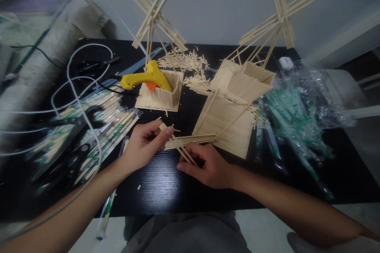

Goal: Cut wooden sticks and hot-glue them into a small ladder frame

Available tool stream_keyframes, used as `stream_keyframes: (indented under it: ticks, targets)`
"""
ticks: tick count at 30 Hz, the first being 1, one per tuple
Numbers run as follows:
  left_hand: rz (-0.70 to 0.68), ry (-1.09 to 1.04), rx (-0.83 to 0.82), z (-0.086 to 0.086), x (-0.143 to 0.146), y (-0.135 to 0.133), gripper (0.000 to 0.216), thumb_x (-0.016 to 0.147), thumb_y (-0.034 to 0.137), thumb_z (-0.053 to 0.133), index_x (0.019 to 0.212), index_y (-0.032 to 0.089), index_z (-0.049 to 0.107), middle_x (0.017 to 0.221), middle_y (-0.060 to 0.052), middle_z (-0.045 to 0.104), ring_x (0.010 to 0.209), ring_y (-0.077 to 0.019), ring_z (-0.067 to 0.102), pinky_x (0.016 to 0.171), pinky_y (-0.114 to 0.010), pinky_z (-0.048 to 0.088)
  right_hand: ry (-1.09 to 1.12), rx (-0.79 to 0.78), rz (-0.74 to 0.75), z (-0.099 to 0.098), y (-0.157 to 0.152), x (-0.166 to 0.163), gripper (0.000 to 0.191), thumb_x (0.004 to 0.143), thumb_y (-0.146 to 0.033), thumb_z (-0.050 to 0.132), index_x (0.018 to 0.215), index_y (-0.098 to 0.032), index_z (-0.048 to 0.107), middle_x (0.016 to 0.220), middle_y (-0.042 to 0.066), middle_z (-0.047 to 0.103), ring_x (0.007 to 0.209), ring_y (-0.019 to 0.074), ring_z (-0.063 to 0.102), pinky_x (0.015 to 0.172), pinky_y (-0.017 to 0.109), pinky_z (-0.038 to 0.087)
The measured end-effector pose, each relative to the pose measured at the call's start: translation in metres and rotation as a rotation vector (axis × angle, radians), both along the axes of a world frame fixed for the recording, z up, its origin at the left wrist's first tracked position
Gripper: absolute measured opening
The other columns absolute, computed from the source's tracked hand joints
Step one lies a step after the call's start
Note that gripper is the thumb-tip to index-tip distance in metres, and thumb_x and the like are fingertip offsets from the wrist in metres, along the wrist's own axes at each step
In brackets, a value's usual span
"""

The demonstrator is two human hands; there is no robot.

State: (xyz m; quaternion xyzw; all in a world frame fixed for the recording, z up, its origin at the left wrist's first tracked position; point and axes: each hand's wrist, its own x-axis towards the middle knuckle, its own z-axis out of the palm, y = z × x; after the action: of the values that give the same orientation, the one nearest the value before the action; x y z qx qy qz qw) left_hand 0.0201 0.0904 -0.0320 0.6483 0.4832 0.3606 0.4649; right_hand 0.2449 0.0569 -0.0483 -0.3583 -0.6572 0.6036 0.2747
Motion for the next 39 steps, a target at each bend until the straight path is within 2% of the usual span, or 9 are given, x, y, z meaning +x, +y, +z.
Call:
stream_keyframes:
  ticks: [7, 21, 27, 33, 36, 39]
  targets:
    - [0.016, 0.001, -0.018, 0.0003, 0.0012, 0.0019, 0.039, 0.097, 0.032, 0.062, 0.061, 0.02, 0.055, 0.051, 0.005, 0.05, 0.047, -0.0084, 0.043, 0.047, -0.021, 0.034, 0.004, 0.007, -0.002, 0.002, 0.0003, -0.0011, 0.02, 0.097, -0.032, 0.07, 0.086, -0.017, 0.062, 0.065, -0.007, 0.05, 0.056, 0.0084, 0.044, 0.053, 0.021, 0.036]
    - [0.033, 0.018, -0.062, -0.0007, 0.0022, 0.0024, 0.035, 0.093, 0.032, 0.065, 0.061, 0.019, 0.057, 0.05, 0.006, 0.05, 0.046, -0.0069, 0.043, 0.046, -0.019, 0.032, -0.008, 0.008, 0.009, 0.0001, -0.0002, 0.0002, 0.02, 0.098, -0.034, 0.067, 0.09, -0.016, 0.064, 0.067, -0.005, 0.053, 0.057, 0.0094, 0.046, 0.054, 0.022, 0.037]
    - [0.022, 0.0, -0.067, 0.004, 0.0035, 0.003, 0.035, 0.089, 0.032, 0.067, 0.059, 0.019, 0.056, 0.049, 0.006, 0.05, 0.046, -0.0067, 0.042, 0.045, -0.02, 0.031, -0.022, 0.022, 0.02, 0.0009, 0.0005, 0.0003, 0.025, 0.101, -0.036, 0.062, 0.085, -0.016, 0.062, 0.064, -0.006, 0.046, 0.056, 0.009, 0.04, 0.052, 0.023, 0.033]
    - [0.016, -0.013, -0.06, 0.0019, 0.0027, 0.0027, 0.035, 0.088, 0.03, 0.069, 0.058, 0.018, 0.057, 0.049, 0.006, 0.051, 0.047, -0.0072, 0.043, 0.046, -0.019, 0.032, 0.035, -0.021, 0.05, 0.0013, -0.0001, 0.0018, 0.03, 0.109, -0.035, 0.047, 0.099, -0.013, 0.066, 0.061, -0.005, 0.051, 0.053, 0.0099, 0.048, 0.054, 0.023, 0.039]
    - [-0.013, -0.005, -0.026, -0.0012, 0.0011, 0.0034, 0.037, 0.093, 0.035, 0.066, 0.061, 0.018, 0.06, 0.05, 0.005, 0.051, 0.047, -0.0073, 0.043, 0.046, -0.019, 0.032, 0.055, -0.029, 0.037, 0.0001, -0.0012, 0.0012, 0.034, 0.111, -0.036, 0.043, 0.1, -0.013, 0.066, 0.06, -0.006, 0.051, 0.053, 0.01, 0.05, 0.056, 0.023, 0.042]
    - [-0.027, 0.024, 0.016, -0.0041, -0.0007, 0.0049, 0.041, 0.099, 0.04, 0.06, 0.065, 0.017, 0.062, 0.052, 0.004, 0.052, 0.048, -0.0077, 0.045, 0.047, -0.019, 0.034, 0.07, -0.055, 0.013, -0.0002, -0.0016, 0.0002, 0.03, 0.11, -0.034, 0.043, 0.106, -0.013, 0.064, 0.06, -0.006, 0.05, 0.052, 0.0097, 0.049, 0.055, 0.022, 0.041]
